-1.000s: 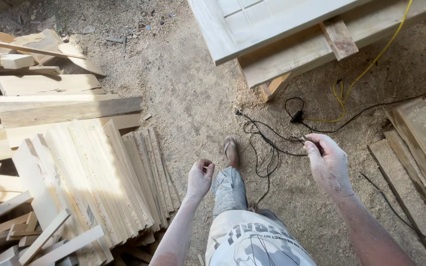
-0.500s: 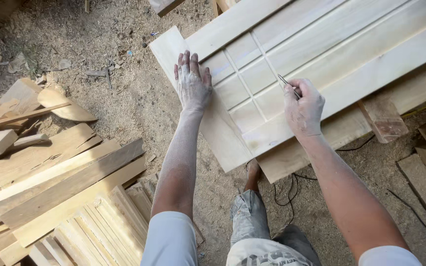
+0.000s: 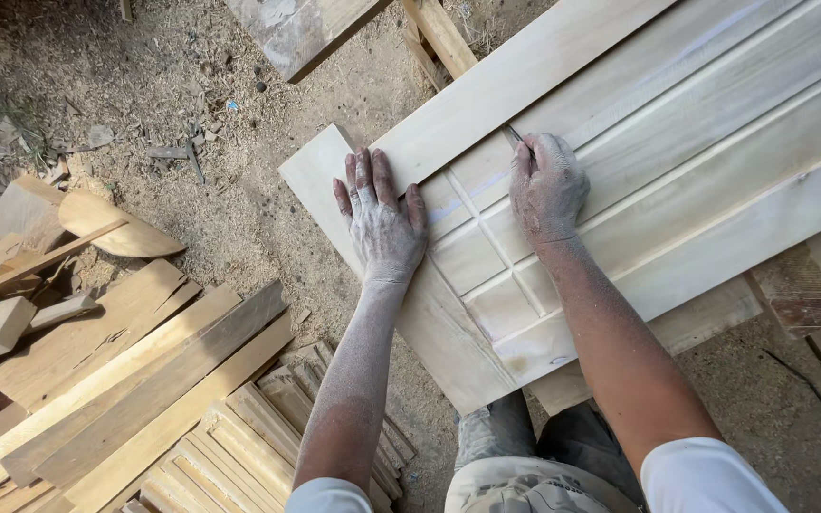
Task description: The person sands and scrapes a wooden door panel using a small scraper and a handheld orbital sander to smooth the surface and clean out the recessed grid patterns.
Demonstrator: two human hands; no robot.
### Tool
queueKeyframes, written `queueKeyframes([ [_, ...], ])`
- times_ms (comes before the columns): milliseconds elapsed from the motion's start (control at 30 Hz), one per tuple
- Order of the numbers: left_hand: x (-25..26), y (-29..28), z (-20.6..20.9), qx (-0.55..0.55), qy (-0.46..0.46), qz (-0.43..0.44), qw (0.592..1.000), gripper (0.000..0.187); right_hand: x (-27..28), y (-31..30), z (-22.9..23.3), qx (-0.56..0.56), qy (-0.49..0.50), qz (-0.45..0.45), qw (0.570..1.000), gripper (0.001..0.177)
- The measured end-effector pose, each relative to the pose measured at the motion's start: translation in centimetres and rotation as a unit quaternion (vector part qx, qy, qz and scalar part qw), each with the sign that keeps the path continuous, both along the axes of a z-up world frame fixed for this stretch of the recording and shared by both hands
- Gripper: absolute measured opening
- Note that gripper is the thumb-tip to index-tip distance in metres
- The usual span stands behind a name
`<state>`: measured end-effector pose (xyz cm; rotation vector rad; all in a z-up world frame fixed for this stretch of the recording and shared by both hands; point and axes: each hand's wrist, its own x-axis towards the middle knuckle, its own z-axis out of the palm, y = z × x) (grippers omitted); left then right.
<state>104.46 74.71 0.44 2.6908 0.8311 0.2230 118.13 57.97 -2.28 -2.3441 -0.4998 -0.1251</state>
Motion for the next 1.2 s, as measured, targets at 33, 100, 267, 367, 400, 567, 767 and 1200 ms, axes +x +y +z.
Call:
queueKeyframes([
  [33,0.0,-0.1,0.0,-0.003,0.002,0.001,1.0,0.066,-0.3,0.1,-0.2,0.009,-0.001,-0.009,1.0,0.008],
  [100,0.1,0.0,-0.1,-0.008,0.004,0.005,1.0,0.067,-0.6,0.5,-0.5,0.029,-0.007,-0.025,0.999,0.009],
  [267,-0.3,0.1,-0.3,-0.008,0.02,0.004,1.0,0.067,0.9,-1.1,-0.2,0.078,0.071,0.043,0.994,0.013],
  [367,0.2,0.2,-0.3,-0.009,0.013,0.004,1.0,0.067,1.8,-1.1,0.1,0.083,0.084,0.046,0.992,0.014],
  [400,0.1,0.2,-0.2,-0.011,0.013,0.003,1.0,0.067,1.6,-0.9,0.2,0.079,0.084,0.037,0.993,0.014],
  [567,0.2,0.3,-0.4,-0.003,0.02,0.003,1.0,0.067,0.7,0.0,0.1,0.041,0.016,0.035,0.998,0.015],
  [767,0.3,0.1,-0.1,-0.007,0.024,0.002,1.0,0.068,1.7,-1.1,0.9,0.072,0.073,0.06,0.993,0.017],
  [1200,0.5,0.1,-0.1,0.009,0.028,0.005,1.0,0.068,0.5,0.1,0.1,0.017,-0.058,0.039,0.997,0.013],
])
